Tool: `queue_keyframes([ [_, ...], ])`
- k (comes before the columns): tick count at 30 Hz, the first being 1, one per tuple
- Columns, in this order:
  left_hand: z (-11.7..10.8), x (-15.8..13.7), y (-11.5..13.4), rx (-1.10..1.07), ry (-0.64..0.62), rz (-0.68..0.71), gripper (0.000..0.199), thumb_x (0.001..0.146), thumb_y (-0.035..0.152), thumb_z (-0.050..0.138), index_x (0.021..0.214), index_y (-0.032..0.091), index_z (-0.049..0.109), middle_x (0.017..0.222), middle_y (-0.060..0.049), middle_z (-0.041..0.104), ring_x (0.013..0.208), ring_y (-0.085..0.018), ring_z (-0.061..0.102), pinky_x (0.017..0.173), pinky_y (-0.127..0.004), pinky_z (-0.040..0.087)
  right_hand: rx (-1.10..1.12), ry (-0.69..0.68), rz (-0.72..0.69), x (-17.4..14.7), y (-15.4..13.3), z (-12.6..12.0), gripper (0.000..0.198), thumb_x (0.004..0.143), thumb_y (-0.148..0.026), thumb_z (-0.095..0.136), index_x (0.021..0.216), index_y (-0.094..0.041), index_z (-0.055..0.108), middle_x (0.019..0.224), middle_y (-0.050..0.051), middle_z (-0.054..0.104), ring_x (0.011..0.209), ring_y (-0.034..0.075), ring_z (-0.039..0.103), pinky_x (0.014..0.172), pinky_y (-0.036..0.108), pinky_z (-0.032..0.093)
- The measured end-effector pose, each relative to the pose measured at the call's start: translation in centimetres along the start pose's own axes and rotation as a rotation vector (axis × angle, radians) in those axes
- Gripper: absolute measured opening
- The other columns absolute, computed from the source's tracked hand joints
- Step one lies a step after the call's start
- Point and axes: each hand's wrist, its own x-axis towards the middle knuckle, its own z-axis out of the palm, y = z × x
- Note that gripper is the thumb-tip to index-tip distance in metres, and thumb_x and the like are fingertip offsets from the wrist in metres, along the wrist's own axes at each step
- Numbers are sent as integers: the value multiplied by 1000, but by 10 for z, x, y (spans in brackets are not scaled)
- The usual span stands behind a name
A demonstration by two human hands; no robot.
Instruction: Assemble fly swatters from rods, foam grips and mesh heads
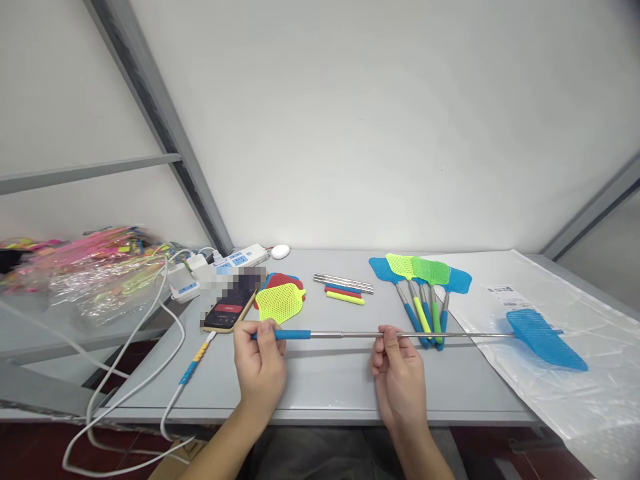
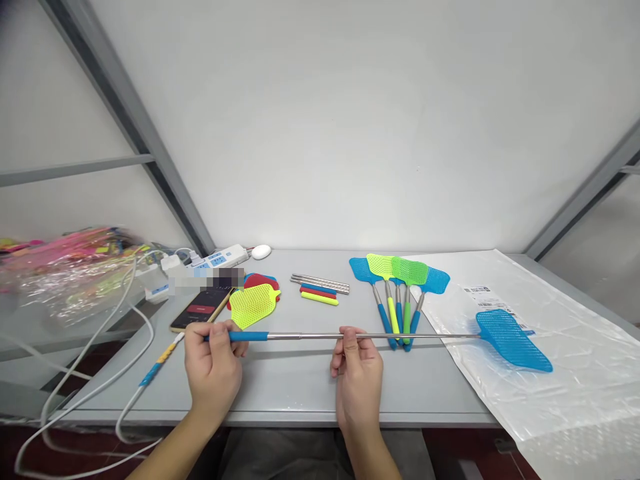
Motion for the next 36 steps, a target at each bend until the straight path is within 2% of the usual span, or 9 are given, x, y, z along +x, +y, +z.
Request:
queue_keyframes([
  [5,-1,-10,-9,155,-113,51,23,94,40,53,84,22,42,71,2,55,53,-10,49,51,-23,42,-55,-123,32,-7,9,6,31,77,-45,76,87,-18,66,61,-3,56,50,7,46,41,18,33],
  [10,-3,-12,-12,233,-225,92,21,93,38,54,84,21,45,65,3,54,55,-12,50,54,-24,43,-52,-132,65,-9,11,8,32,77,-46,75,88,-17,67,59,-4,55,47,6,44,40,18,30],
  [12,-3,-12,-11,225,-203,71,22,93,39,54,84,21,45,66,3,55,55,-11,51,53,-24,43,-48,-150,78,-9,10,8,32,78,-46,75,88,-17,68,59,-4,55,46,7,44,41,19,30],
  [16,-3,-10,-8,142,-71,8,27,92,44,55,83,21,45,74,1,57,56,-11,52,52,-23,45,4,-181,104,-8,7,3,29,79,-43,75,90,-17,69,60,-4,53,47,7,44,45,21,34],
  [22,-6,3,-1,16,-3,-27,30,91,46,57,82,22,42,68,5,53,48,-8,47,45,-20,42,226,38,-27,0,-15,-12,22,88,-43,65,89,-22,63,61,-7,41,49,6,35,44,19,31],
  [27,-2,6,2,-17,-4,-72,33,89,49,59,81,22,41,68,5,52,47,-7,46,43,-19,43,198,98,-127,8,-26,-20,23,88,-43,66,87,-21,61,62,-7,39,51,6,34,45,18,31],
  [36,-5,12,-1,-31,50,-62,32,89,46,59,80,23,40,67,7,50,42,-6,43,39,-17,39,10,39,-81,6,-16,-15,28,80,-43,74,87,-21,59,60,-6,49,48,7,40,43,18,33],
])
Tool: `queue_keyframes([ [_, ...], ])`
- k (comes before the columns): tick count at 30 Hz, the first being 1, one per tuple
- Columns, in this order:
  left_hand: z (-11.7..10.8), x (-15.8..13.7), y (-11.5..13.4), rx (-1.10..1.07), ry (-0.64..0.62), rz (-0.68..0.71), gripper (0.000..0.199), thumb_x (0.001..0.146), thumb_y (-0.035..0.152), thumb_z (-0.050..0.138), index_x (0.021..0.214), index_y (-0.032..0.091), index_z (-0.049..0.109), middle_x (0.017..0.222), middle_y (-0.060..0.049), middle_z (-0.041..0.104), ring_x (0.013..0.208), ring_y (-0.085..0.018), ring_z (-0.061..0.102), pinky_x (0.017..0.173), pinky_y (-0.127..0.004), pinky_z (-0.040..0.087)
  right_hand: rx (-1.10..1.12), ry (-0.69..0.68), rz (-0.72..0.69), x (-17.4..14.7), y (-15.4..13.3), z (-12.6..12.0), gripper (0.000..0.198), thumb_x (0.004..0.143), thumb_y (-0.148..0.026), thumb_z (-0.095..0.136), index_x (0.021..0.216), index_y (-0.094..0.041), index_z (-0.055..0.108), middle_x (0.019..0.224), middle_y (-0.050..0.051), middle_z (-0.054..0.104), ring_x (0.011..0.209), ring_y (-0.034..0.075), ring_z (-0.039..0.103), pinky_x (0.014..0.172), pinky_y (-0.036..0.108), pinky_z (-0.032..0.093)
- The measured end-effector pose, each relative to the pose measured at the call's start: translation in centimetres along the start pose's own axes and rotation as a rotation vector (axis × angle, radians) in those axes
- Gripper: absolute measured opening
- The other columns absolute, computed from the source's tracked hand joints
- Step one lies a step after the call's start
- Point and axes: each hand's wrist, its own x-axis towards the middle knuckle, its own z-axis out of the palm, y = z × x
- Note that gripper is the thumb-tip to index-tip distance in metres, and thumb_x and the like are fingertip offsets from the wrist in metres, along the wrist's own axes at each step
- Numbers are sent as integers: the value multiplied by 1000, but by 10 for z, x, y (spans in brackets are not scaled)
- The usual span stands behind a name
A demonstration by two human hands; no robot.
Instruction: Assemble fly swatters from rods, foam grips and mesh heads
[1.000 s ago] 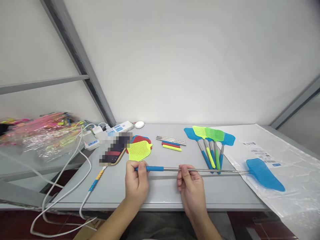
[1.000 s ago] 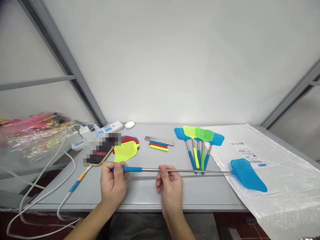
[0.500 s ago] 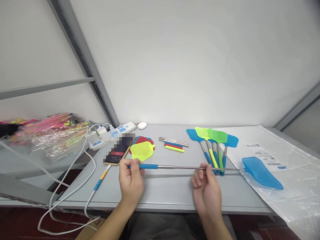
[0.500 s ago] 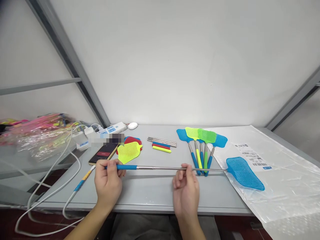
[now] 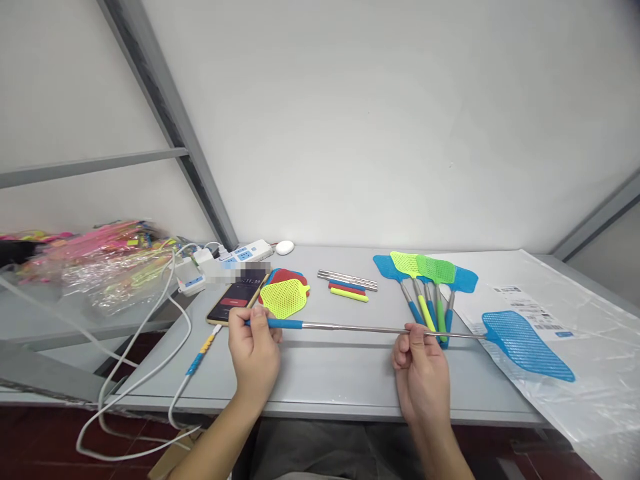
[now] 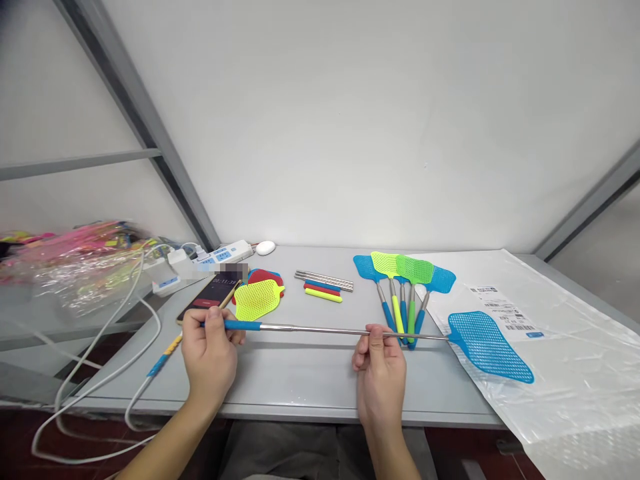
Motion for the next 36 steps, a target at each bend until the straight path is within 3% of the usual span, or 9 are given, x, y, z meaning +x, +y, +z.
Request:
queue_keyframes([
  [7,9,-25,-7,107,-182,-11,30,91,46,56,80,21,44,68,3,55,47,-8,47,45,-20,41,-65,-156,59,-13,21,14,29,84,-47,68,87,-20,60,60,-5,53,48,8,44,42,19,33],
  [15,3,-26,-13,208,-265,8,23,92,41,56,85,21,47,64,4,52,54,-11,51,52,-23,44,-94,-162,80,-13,24,18,28,84,-46,69,88,-20,62,57,-5,53,47,6,41,43,19,28],
  [20,7,-21,-4,74,-171,-35,27,91,44,58,82,22,44,65,6,49,47,-8,45,45,-21,41,-12,-188,141,-13,18,17,29,83,-44,70,94,-19,64,56,-6,49,47,6,38,45,19,27],
  [23,5,-12,1,-38,-62,-65,28,90,45,59,83,22,44,73,5,51,44,-5,42,42,-21,41,141,-89,95,-4,4,10,27,89,-47,62,92,-20,62,53,-8,40,46,6,32,44,20,26],
  [26,2,-3,3,-150,20,-102,25,89,42,61,84,23,46,82,4,53,45,-4,40,41,-20,40,257,34,35,9,-14,-1,28,89,-46,61,78,-20,54,54,-9,34,47,7,29,44,20,27],
  [30,1,5,5,-222,49,-157,20,89,37,62,85,23,48,77,5,50,45,-5,39,40,-21,41,220,120,-130,18,-30,-15,32,88,-39,63,70,-21,44,57,-8,33,48,8,31,45,21,30],
  [36,5,0,4,-183,61,-124,23,88,39,62,85,23,47,78,5,52,45,-5,41,40,-20,41,94,159,-254,15,-30,-14,21,85,-31,68,79,-22,51,62,-9,36,48,7,29,43,20,29],
])
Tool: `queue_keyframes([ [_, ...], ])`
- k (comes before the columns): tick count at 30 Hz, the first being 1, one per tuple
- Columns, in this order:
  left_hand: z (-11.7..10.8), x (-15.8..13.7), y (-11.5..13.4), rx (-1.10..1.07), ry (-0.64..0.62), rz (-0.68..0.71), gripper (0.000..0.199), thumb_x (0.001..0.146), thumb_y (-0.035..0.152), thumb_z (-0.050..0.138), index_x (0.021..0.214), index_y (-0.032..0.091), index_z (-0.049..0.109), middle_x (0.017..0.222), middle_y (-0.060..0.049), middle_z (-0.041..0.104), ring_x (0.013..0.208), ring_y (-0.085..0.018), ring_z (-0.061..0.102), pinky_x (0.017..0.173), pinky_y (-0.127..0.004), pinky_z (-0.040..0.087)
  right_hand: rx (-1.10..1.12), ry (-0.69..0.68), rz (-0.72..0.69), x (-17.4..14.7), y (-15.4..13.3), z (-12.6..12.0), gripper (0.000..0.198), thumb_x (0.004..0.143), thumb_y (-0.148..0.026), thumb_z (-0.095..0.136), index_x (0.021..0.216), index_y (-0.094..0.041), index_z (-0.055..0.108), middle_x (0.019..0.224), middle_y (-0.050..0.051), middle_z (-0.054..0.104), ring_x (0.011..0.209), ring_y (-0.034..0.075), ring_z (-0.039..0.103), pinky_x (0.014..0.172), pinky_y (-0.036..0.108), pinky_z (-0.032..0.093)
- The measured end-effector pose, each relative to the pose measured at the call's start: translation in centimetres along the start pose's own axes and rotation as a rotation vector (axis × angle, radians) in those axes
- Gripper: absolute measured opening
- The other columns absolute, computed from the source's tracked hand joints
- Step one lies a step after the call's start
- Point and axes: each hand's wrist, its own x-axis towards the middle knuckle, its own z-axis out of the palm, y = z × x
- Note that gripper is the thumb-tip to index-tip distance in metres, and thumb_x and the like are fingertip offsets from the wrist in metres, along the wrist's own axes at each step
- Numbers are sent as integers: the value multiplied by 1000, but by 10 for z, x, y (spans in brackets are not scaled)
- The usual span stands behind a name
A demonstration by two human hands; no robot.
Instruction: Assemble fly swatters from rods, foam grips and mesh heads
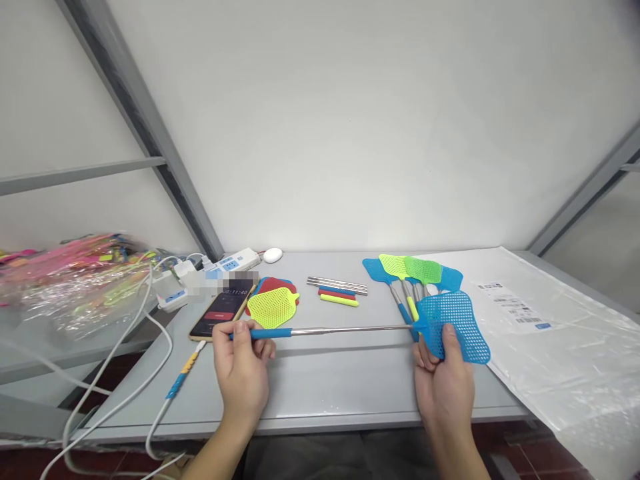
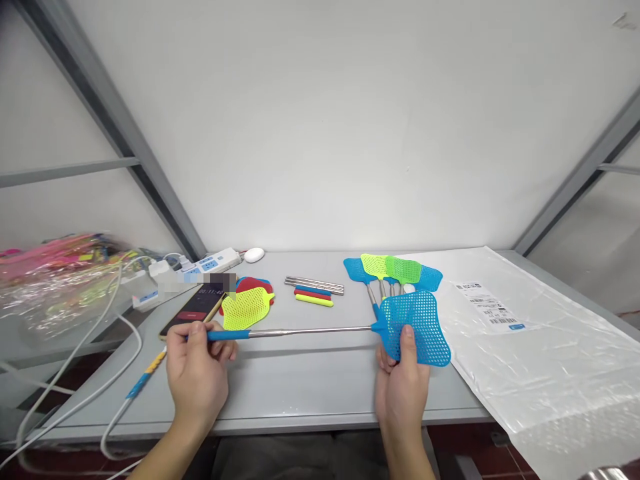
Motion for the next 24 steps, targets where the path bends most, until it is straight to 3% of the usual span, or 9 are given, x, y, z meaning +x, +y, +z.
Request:
queue_keyframes([
  [7,4,-21,-6,185,-115,46,32,88,48,60,82,22,42,72,6,53,44,-4,43,40,-18,40,-117,-16,138,-40,32,27,31,81,-43,70,104,-26,58,79,-5,55,52,7,43,45,20,36],
  [16,2,-18,-7,211,-120,131,30,91,47,56,84,22,41,71,6,54,44,-5,44,42,-19,42,-219,-28,76,-51,35,33,39,82,-48,66,110,-23,56,97,4,64,71,15,60,54,25,47],
  [19,0,-17,-8,257,-76,143,30,91,48,55,84,22,41,70,5,54,47,-7,48,47,-21,46,-211,-28,69,-54,39,34,35,81,-47,67,103,-22,57,90,2,62,68,13,58,53,24,47],
  [24,-3,-15,-10,345,-21,134,32,89,52,56,85,22,43,74,2,56,60,-11,55,52,-21,48,-187,-77,133,-53,45,34,35,84,-50,65,74,-21,47,58,-8,43,46,7,38,43,21,34],
])
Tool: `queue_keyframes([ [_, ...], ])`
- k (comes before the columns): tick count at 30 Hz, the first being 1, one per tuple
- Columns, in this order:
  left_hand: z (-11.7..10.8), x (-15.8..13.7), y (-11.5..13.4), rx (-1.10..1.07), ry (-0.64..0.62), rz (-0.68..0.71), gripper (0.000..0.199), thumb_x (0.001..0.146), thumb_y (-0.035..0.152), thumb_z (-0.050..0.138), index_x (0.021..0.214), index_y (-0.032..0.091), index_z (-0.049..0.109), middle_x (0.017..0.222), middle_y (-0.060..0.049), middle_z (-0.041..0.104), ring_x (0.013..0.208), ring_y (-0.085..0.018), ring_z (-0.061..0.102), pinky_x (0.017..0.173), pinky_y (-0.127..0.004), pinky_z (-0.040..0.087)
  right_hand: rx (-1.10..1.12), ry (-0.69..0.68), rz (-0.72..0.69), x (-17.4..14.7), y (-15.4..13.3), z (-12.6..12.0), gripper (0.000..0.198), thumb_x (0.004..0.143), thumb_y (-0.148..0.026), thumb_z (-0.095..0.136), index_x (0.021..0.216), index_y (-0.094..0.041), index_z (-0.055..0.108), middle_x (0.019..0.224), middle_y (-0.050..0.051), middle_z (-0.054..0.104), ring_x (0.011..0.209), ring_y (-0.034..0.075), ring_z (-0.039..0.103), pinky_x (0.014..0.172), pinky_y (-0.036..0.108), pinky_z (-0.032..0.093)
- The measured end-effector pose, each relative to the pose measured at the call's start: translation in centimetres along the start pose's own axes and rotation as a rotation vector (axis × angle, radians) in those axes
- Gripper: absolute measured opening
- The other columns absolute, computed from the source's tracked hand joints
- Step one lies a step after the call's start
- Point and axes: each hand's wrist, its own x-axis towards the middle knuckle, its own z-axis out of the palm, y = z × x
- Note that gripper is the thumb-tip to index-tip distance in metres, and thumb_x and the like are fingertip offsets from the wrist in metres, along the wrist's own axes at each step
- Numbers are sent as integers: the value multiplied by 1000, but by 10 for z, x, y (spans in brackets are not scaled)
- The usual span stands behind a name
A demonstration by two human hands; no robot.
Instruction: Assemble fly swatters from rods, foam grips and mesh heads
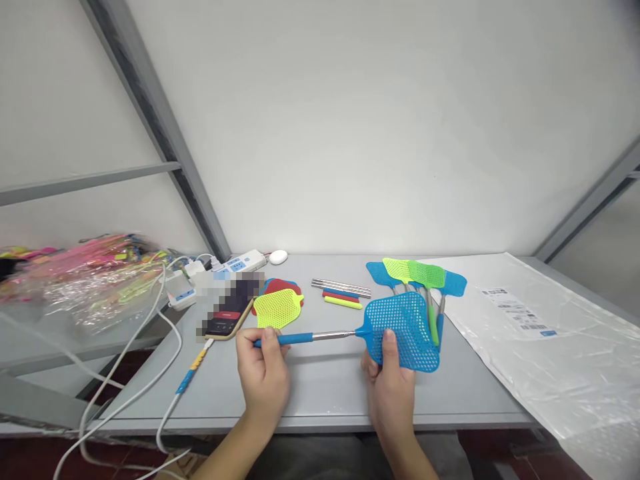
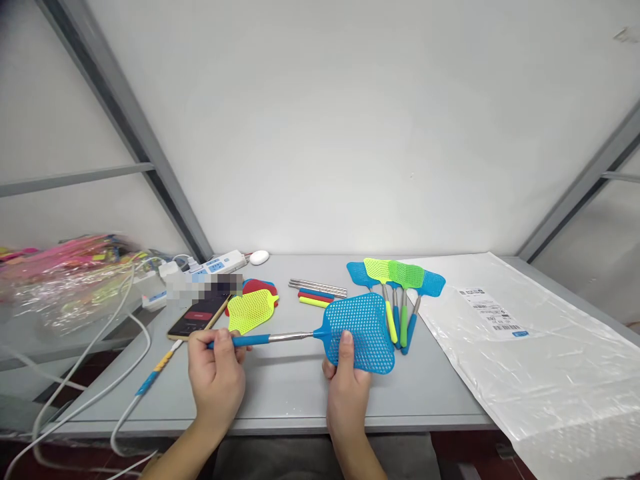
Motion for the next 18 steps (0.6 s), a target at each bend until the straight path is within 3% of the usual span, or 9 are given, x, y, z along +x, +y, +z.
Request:
queue_keyframes([
  [4,0,0,-3,31,-86,110,23,91,44,56,94,23,46,86,-1,56,78,-15,58,69,-27,52,-25,-54,87,8,-7,-1,39,85,-51,63,70,-22,43,49,-8,42,43,7,37,40,21,30],
  [6,0,1,-3,112,-126,215,22,89,39,60,99,23,49,98,-4,54,96,-18,57,83,-31,50,46,-86,168,15,-12,-2,38,85,-50,64,71,-22,42,47,-10,39,41,7,32,39,20,26],
  [8,0,2,-2,257,-160,311,21,86,37,63,99,23,54,105,-6,50,105,-21,53,87,-33,48,127,-88,215,21,-18,-5,35,85,-47,65,74,-22,42,47,-11,37,41,7,29,38,19,24],
  [10,-1,4,-1,411,-230,389,16,86,36,64,93,23,59,102,-6,50,102,-22,54,85,-35,47,152,-71,208,24,-23,-8,34,84,-45,66,75,-23,43,48,-11,37,42,6,29,38,18,23],
  [13,0,7,-2,540,-433,522,11,87,34,63,90,24,63,93,-4,59,92,-22,58,88,-38,44,111,-66,146,26,-30,-14,35,84,-45,66,74,-22,43,49,-11,39,41,6,30,38,19,23],
  [16,3,7,-5,515,-643,573,15,87,35,63,98,26,65,94,-4,65,89,-22,60,83,-35,46,44,-92,62,29,-41,-16,36,85,-48,64,71,-22,43,47,-11,38,40,6,30,38,19,24],
  [18,9,4,-5,456,-706,528,16,88,35,60,100,27,66,90,-5,66,82,-22,60,73,-32,47,-7,-115,2,35,-49,-15,38,86,-49,63,69,-21,43,45,-10,38,41,7,32,40,20,26],
])
